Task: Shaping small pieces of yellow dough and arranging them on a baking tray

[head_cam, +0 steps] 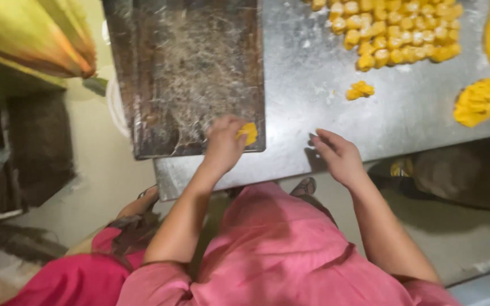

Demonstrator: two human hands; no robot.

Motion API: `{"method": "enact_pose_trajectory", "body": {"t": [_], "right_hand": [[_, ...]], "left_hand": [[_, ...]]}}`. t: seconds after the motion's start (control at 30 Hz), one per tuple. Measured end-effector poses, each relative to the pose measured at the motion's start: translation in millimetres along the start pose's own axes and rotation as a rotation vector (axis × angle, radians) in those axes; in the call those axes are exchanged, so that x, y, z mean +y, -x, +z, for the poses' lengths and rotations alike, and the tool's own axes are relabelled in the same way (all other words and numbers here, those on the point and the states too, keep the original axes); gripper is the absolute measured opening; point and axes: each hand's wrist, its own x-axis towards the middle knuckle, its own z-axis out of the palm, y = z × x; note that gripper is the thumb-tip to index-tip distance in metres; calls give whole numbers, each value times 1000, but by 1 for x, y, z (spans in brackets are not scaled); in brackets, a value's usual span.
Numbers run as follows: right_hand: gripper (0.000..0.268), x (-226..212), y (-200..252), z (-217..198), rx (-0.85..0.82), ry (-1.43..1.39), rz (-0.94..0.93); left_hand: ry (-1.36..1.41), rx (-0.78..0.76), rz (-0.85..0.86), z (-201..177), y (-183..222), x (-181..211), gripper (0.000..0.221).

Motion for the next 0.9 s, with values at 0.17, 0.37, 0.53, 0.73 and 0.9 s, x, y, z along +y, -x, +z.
{"method": "enact_pose_trajectory", "body": {"t": [0.17,0.37,0.53,0.73,0.9], "right_hand": [[32,53,-14,-55,174,38,6],[41,101,-104,-97,364,554,-332],[79,76,-150,-99,304,691,-509],[40,93,-168,-116,43,565,-555],[31,104,-160,-127,31,175,-604]], "left_hand": [[95,136,-8,-15,-11,14,53],[64,128,125,31,-46,93,34],[99,-92,103,93,-78,169,28],[176,-156,-45,107,-90,218,43],[523,-83,-259,138,-104,221,53]]}}
